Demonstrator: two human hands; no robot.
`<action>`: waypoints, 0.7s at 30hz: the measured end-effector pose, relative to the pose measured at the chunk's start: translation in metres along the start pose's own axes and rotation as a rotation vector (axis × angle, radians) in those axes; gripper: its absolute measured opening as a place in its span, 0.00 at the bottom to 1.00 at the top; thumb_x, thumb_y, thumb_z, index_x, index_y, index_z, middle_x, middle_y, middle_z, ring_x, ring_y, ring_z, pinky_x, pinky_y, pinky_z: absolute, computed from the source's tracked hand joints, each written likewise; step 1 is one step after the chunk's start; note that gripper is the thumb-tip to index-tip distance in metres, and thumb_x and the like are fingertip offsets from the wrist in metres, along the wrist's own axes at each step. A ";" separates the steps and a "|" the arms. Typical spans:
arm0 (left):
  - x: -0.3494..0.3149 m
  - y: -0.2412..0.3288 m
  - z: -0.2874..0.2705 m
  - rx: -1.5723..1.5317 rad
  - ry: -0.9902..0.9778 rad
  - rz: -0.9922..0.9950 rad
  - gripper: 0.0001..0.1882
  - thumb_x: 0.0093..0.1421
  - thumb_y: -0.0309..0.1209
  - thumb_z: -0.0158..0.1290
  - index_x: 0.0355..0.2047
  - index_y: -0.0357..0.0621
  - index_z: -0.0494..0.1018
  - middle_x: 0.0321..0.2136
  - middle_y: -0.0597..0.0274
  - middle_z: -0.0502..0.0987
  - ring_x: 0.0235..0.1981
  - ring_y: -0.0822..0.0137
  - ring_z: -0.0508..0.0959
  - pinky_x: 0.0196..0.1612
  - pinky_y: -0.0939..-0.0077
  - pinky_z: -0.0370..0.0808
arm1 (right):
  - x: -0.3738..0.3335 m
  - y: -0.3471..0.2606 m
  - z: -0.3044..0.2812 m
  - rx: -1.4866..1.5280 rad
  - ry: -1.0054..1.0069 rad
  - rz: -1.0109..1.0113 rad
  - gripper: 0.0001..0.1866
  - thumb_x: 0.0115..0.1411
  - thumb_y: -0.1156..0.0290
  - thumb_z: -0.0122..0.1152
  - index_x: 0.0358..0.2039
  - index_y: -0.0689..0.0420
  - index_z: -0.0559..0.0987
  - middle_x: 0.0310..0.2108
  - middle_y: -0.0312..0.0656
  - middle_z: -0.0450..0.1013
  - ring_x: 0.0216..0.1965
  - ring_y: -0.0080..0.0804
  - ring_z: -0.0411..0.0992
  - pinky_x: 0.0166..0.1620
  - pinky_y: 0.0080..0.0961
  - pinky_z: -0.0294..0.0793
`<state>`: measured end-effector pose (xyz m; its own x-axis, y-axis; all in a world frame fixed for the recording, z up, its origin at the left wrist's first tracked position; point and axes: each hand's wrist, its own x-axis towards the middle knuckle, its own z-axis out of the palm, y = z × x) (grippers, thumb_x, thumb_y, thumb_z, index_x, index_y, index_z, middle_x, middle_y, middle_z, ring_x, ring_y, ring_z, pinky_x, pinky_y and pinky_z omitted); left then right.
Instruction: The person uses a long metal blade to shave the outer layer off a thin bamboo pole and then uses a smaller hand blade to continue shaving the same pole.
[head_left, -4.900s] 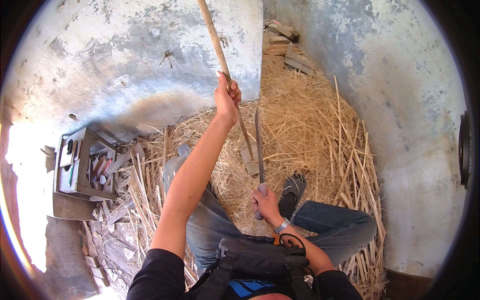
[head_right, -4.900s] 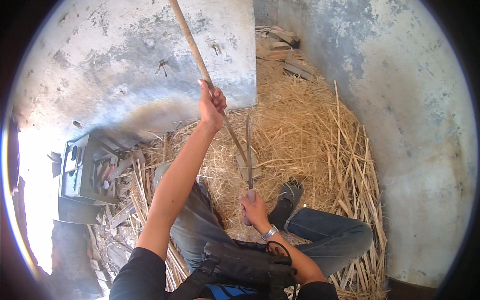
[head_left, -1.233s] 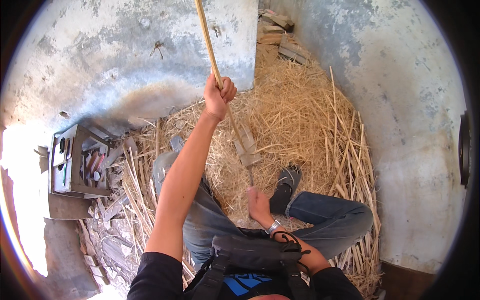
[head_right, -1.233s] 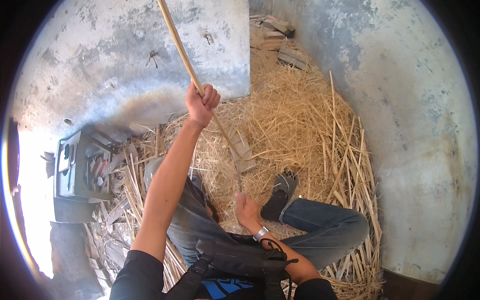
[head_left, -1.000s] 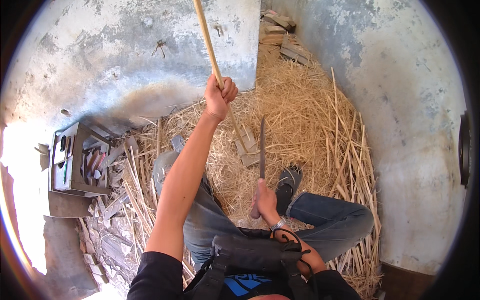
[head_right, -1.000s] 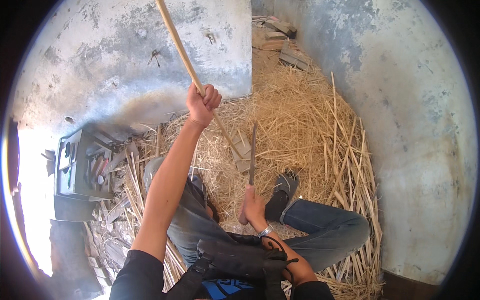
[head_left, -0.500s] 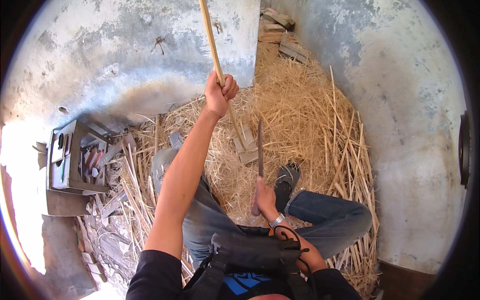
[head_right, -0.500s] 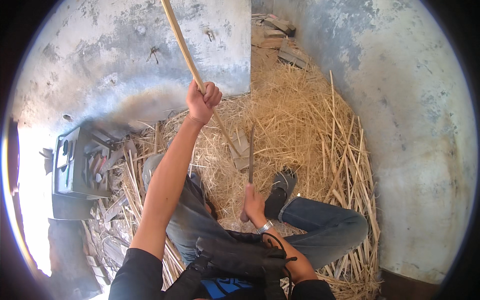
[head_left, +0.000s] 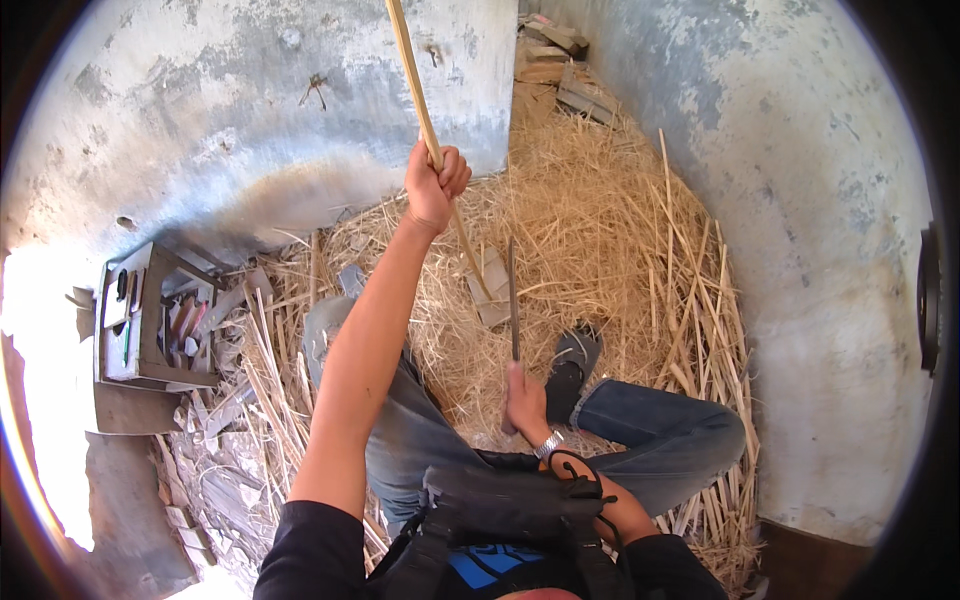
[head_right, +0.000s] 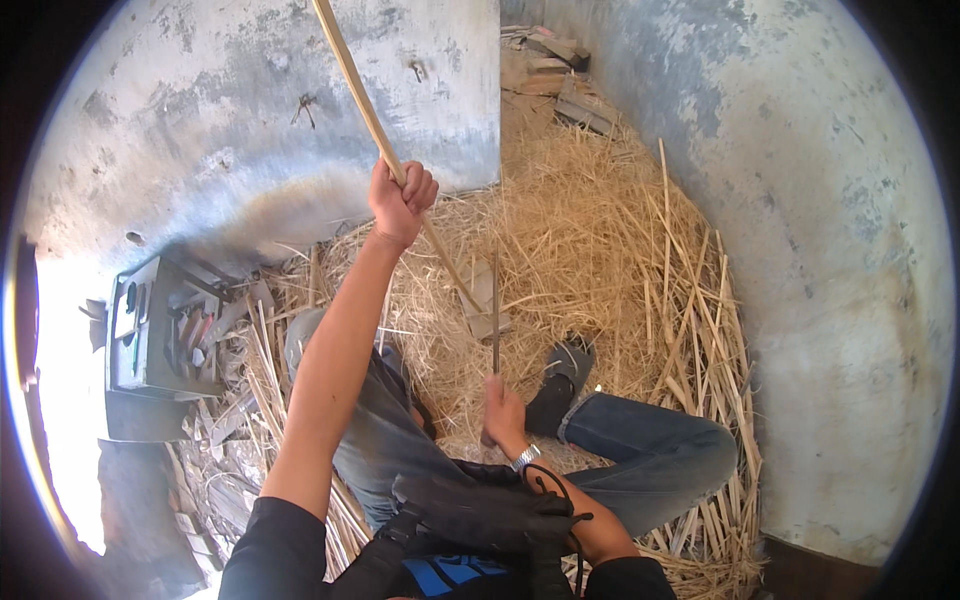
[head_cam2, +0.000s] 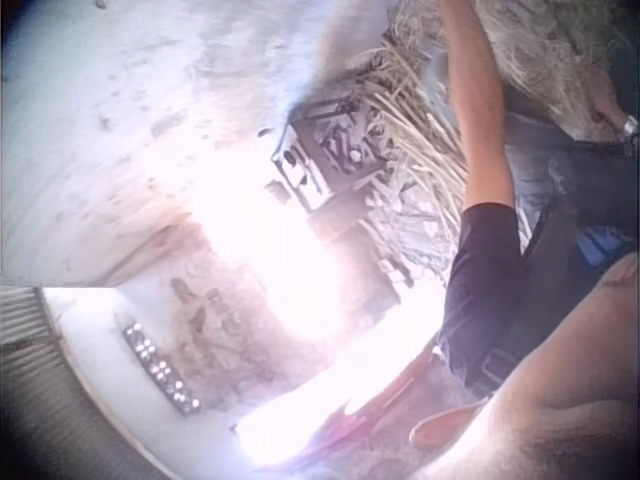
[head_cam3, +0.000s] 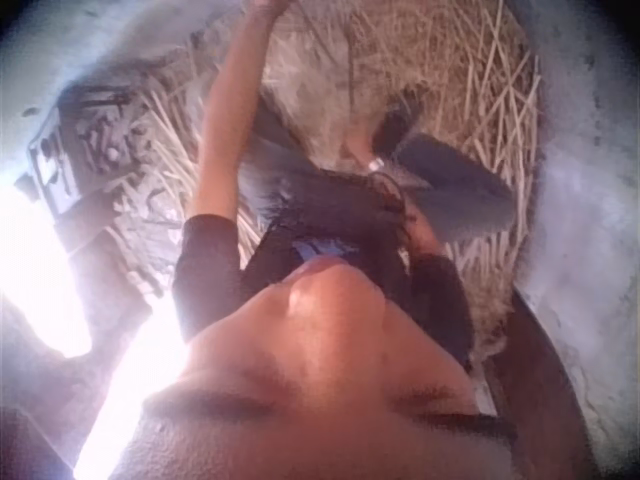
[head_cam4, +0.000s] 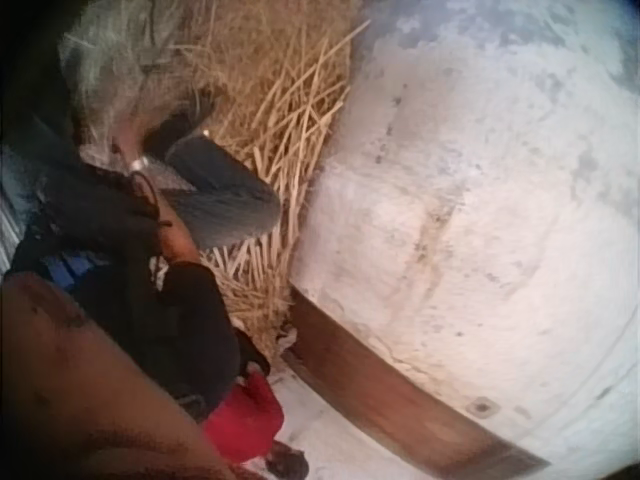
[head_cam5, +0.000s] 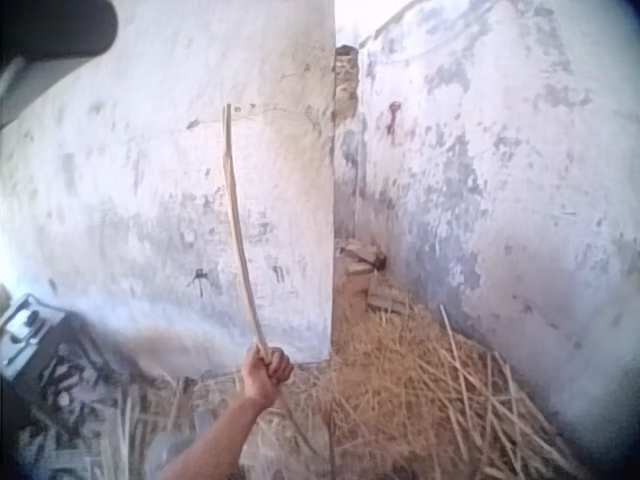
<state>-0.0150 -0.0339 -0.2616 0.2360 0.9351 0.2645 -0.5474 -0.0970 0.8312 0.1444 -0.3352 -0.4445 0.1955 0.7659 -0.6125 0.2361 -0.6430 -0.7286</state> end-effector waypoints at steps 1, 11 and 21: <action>0.000 -0.002 0.000 -0.007 0.006 -0.002 0.34 0.70 0.57 0.25 0.09 0.53 0.50 0.07 0.71 0.49 0.11 0.73 0.48 0.17 0.76 0.47 | 0.001 -0.013 -0.002 0.063 0.063 -0.190 0.32 0.70 0.44 0.49 0.20 0.59 0.71 0.13 0.39 0.68 0.15 0.31 0.70 0.22 0.30 0.69; 0.003 0.000 0.005 -0.013 0.105 -0.004 0.36 0.71 0.60 0.28 0.09 0.54 0.49 0.07 0.71 0.48 0.11 0.74 0.48 0.17 0.76 0.46 | -0.008 0.029 0.024 0.188 -0.057 0.145 0.31 0.70 0.45 0.47 0.19 0.59 0.68 0.12 0.39 0.65 0.15 0.33 0.69 0.23 0.31 0.70; 0.001 0.002 0.002 -0.089 -0.146 -0.109 0.35 0.70 0.58 0.27 0.09 0.54 0.50 0.07 0.72 0.49 0.11 0.74 0.48 0.17 0.77 0.47 | -0.021 -0.074 -0.015 0.318 0.199 -0.685 0.25 0.72 0.53 0.49 0.25 0.62 0.74 0.11 0.35 0.66 0.12 0.28 0.67 0.21 0.31 0.66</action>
<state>-0.0140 -0.0335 -0.2589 0.4077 0.8786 0.2488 -0.5796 0.0385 0.8140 0.1368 -0.3035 -0.3738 0.2788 0.9590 0.0500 0.0875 0.0265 -0.9958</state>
